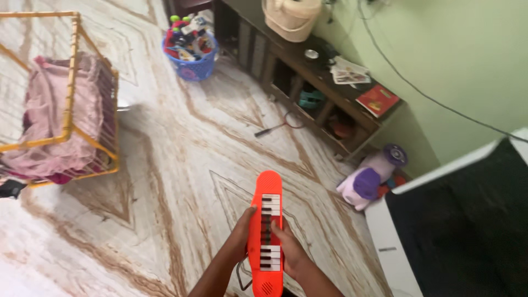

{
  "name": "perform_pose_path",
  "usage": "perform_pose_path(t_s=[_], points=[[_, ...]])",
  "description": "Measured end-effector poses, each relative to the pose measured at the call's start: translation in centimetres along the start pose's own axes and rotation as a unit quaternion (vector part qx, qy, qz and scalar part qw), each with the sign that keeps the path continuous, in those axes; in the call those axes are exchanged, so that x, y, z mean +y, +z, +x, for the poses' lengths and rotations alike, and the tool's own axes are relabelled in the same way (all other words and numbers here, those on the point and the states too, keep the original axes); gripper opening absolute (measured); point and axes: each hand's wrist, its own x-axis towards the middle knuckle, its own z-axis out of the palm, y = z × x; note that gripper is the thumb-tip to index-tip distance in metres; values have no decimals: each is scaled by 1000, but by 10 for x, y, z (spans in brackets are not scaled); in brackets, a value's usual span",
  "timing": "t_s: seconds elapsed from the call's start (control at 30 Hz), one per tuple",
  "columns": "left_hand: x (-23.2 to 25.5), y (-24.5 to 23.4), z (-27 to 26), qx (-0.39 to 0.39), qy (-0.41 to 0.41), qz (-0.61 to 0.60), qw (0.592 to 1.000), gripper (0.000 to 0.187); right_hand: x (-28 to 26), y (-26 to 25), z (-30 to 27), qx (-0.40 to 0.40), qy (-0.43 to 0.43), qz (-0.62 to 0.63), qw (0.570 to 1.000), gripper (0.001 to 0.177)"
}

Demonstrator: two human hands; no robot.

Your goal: The person picks up various toys from the floor, including a toy truck, a toy motorcycle, and a plastic keyboard, and places them into a blue plastic basket.

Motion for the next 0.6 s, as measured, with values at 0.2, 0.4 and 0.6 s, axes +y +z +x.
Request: perform_pose_path(t_s=[0.2,0.4,0.6], points=[[74,-23,3,80,116,74,987,57,-26,58,58,-90,-22,18,996,54],[149,-50,33,265,104,214,934,56,-53,106,152,-98,14,0,995,48],[244,-72,90,305,103,203,925,57,-107,163,248,-167,32,30,985,47]])
